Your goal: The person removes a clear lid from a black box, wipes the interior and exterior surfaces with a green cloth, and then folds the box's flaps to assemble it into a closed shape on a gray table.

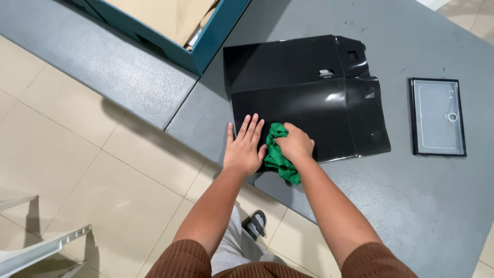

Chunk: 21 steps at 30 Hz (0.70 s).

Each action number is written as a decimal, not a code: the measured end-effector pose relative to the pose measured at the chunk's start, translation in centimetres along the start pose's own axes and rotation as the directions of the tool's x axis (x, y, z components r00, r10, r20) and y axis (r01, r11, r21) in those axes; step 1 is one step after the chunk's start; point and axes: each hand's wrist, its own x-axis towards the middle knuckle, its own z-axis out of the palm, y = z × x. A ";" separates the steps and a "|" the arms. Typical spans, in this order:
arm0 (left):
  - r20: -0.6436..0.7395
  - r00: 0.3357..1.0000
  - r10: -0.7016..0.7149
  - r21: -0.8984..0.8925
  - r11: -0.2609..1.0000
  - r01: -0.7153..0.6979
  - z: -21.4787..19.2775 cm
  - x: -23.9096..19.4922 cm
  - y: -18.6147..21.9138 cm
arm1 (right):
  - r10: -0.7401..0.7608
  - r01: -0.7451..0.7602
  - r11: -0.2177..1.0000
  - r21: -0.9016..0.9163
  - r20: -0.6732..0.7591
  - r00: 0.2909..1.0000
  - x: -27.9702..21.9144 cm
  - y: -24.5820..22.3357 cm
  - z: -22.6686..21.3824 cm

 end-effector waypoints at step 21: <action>0.072 0.997 0.023 0.026 0.999 -0.025 -1.5 0.1 0.1 | -0.328 0.309 0.940 -0.142 -0.136 0.935 1.2 -1.1 2.4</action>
